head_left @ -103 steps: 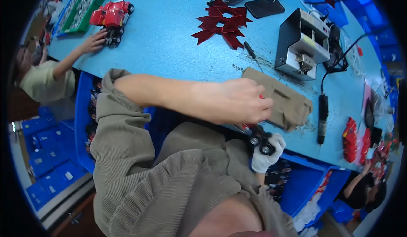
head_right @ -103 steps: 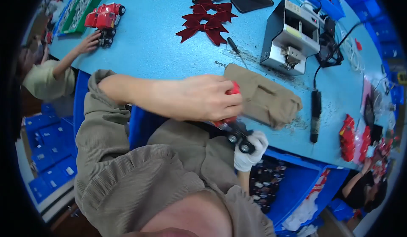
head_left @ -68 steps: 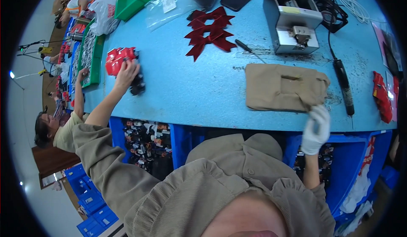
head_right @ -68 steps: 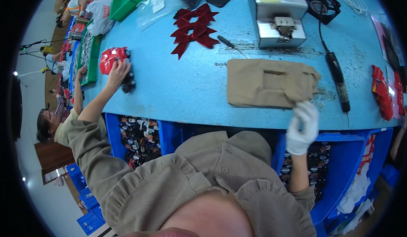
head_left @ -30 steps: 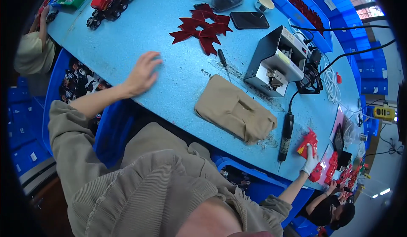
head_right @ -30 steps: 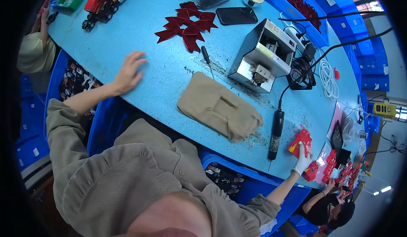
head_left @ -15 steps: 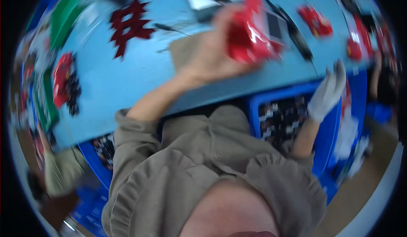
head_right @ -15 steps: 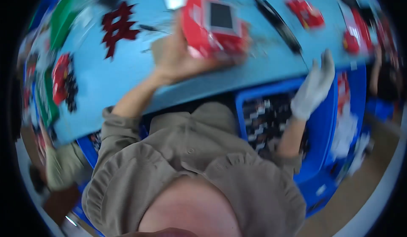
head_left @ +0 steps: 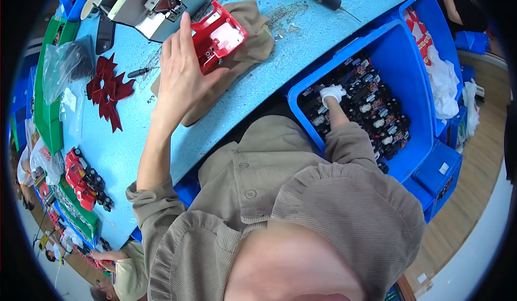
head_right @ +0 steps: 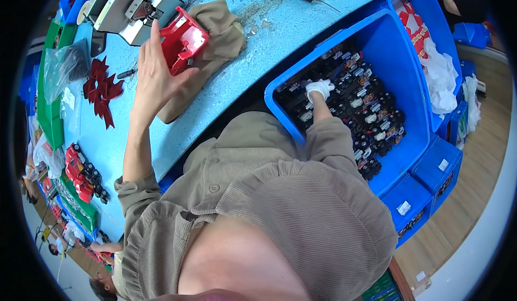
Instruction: Assembling plastic toy truck components using an electric screwdriver at a factory workstation.
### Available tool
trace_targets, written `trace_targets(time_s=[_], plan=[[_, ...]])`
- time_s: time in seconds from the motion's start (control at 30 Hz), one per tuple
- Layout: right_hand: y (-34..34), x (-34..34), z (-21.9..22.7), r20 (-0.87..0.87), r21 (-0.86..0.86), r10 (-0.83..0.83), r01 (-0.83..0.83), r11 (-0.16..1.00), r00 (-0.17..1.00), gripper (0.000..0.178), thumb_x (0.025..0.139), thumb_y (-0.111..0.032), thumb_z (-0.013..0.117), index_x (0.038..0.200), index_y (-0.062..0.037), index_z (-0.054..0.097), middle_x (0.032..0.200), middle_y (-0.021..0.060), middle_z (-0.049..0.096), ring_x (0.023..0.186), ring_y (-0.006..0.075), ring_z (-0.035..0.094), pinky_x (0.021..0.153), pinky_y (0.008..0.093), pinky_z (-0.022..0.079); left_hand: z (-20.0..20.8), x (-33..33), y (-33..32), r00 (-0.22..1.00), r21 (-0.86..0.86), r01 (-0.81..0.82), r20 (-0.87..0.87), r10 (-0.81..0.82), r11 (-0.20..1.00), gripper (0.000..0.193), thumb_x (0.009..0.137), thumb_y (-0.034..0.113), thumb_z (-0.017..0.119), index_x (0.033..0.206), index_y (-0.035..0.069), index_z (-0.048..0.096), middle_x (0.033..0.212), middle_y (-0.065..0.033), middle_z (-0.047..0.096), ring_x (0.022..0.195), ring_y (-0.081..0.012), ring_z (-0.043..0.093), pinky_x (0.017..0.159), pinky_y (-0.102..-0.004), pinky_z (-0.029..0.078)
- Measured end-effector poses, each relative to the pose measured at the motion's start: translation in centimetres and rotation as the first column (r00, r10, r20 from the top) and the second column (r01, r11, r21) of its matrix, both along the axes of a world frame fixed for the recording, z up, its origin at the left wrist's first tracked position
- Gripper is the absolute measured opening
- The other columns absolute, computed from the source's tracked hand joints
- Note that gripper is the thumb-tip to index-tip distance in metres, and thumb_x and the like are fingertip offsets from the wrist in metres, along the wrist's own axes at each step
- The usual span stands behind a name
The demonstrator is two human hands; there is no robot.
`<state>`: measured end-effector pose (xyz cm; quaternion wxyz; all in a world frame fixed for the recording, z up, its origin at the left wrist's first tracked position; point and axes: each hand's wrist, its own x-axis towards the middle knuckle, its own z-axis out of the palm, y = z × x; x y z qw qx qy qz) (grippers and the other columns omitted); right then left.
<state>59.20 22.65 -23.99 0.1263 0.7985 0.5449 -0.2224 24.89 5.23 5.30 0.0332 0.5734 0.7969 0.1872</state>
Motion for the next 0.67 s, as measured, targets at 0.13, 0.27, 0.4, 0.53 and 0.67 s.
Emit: trace_targets(time_s=[0.13, 0.27, 0.4, 0.53, 0.67], plan=[[-0.3, -2.7, 4.6, -0.16, 0.064, -0.303, 0.316, 0.946, 0.939, 0.098, 0.054, -0.02, 0.08, 0.133, -0.0056, 0.023, 0.125, 0.018, 0.031, 0.102, 0.0328, 0.053, 0.084, 0.0382, 0.047, 0.5, 0.4, -1.5, 0.993, 0.253, -0.069, 0.111, 0.041, 0.965, 0.097, 0.06, 0.025, 0.08, 0.135, -0.001, 0.023, 0.119, -0.0193, 0.046, 0.111, -0.0338, 0.042, 0.092, -0.0412, 0.037], [-0.6, 2.4, 4.9, -0.54, 0.298, -0.14, 0.344, 0.89, 0.83, 0.096, 0.053, -0.012, 0.08, 0.133, -0.0045, 0.026, 0.121, 0.0179, 0.038, 0.098, 0.0272, 0.054, 0.082, 0.0365, 0.047, 1.6, 0.6, -2.6, 0.996, 0.376, -0.092, 0.025, 0.089, 0.922, 0.09, 0.062, 0.024, 0.08, 0.132, 0.0, 0.029, 0.121, -0.0184, 0.045, 0.112, -0.0328, 0.041, 0.091, -0.0401, 0.037], [0.5, 4.1, 13.8, -0.81, 0.364, 0.103, 0.358, 0.86, 0.577, 0.09, 0.057, -0.003, 0.075, 0.133, -0.0038, 0.026, 0.111, 0.0145, 0.05, 0.092, 0.0233, 0.055, 0.085, 0.0348, 0.046, 1.9, 1.8, -3.5, 0.997, 0.501, -0.08, 0.037, 0.071, 0.862, 0.076, 0.063, 0.02, 0.079, 0.124, -0.001, 0.039, 0.119, -0.0172, 0.046, 0.11, -0.0309, 0.043, 0.09, -0.038, 0.037], [0.2, 1.9, 27.0, -0.965, 0.054, 0.107, 0.217, 0.975, -0.239, 0.092, 0.063, -0.006, 0.072, 0.139, -0.0135, 0.02, 0.118, 0.0122, 0.045, 0.108, 0.0255, 0.048, 0.098, 0.0403, 0.039, 2.1, 3.9, -2.6, 0.973, 0.589, -0.006, 0.19, -0.132, 0.808, 0.063, 0.063, 0.015, 0.078, 0.117, 0.001, 0.046, 0.118, -0.0148, 0.048, 0.109, -0.0286, 0.045, 0.089, -0.0373, 0.037], [-0.1, -4.7, 32.2, -0.51, 0.291, 0.053, -0.115, 0.95, -0.859, 0.087, 0.069, -0.01, 0.068, 0.14, -0.0156, 0.017, 0.14, 0.0116, 0.022, 0.122, 0.0293, 0.037, 0.096, 0.0451, 0.04, 2.6, 5.3, -0.3, 0.74, 0.453, 0.156, 0.535, -0.407, 0.878, 0.051, 0.068, 0.012, 0.073, 0.113, 0.01, 0.051, 0.117, -0.01, 0.05, 0.106, -0.0294, 0.046, 0.09, -0.038, 0.037]])
